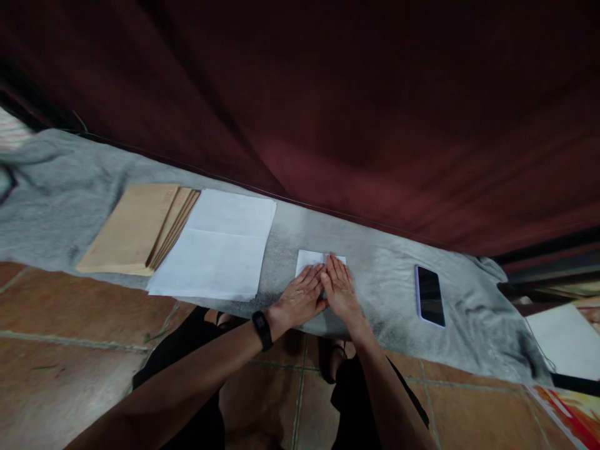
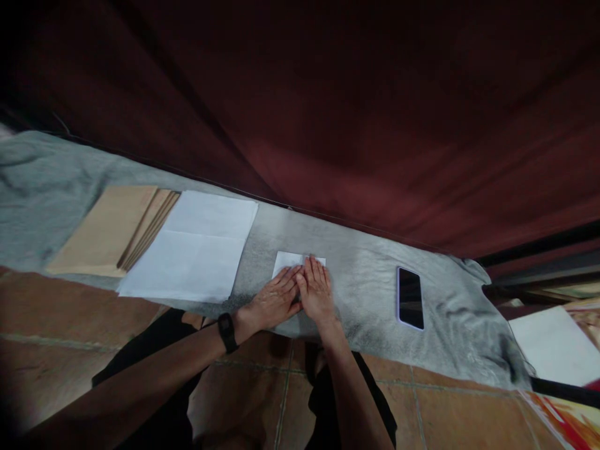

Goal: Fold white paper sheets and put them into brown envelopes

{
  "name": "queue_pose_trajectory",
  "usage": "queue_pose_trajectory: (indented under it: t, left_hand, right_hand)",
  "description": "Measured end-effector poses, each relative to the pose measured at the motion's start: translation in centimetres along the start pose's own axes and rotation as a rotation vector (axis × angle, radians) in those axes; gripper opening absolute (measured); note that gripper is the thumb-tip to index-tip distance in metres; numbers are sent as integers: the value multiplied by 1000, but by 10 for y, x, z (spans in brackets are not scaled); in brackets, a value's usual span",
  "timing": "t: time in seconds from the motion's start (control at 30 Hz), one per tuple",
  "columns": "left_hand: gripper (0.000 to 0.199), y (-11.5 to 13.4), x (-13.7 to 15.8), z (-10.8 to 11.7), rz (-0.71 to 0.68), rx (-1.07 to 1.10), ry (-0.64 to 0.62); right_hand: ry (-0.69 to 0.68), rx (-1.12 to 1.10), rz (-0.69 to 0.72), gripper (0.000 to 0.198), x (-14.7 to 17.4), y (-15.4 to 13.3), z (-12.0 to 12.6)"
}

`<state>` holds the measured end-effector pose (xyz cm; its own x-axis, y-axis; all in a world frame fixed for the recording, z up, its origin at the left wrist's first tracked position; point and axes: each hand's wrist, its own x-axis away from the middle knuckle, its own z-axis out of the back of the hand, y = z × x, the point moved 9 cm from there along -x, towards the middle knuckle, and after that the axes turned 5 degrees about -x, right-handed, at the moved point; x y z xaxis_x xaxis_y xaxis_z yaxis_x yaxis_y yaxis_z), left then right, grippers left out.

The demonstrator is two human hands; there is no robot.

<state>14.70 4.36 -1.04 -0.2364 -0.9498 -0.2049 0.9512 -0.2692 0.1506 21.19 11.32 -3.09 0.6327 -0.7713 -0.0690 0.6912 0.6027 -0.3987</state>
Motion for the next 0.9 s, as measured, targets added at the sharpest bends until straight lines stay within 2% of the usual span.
queue_pose_trajectory:
  t: [0.43, 0.8, 0.9]
  left_hand:
    - [71, -16, 7, -1, 51, -16, 5]
    - [65, -73, 13, 1, 221, -80, -23]
    - [63, -84, 12, 5, 295, -109, -15]
  right_hand:
    - [81, 229, -13, 61, 10, 26, 6]
    - [80, 228, -129, 60, 13, 51, 13]
    - [123, 216, -170, 60, 13, 58, 20]
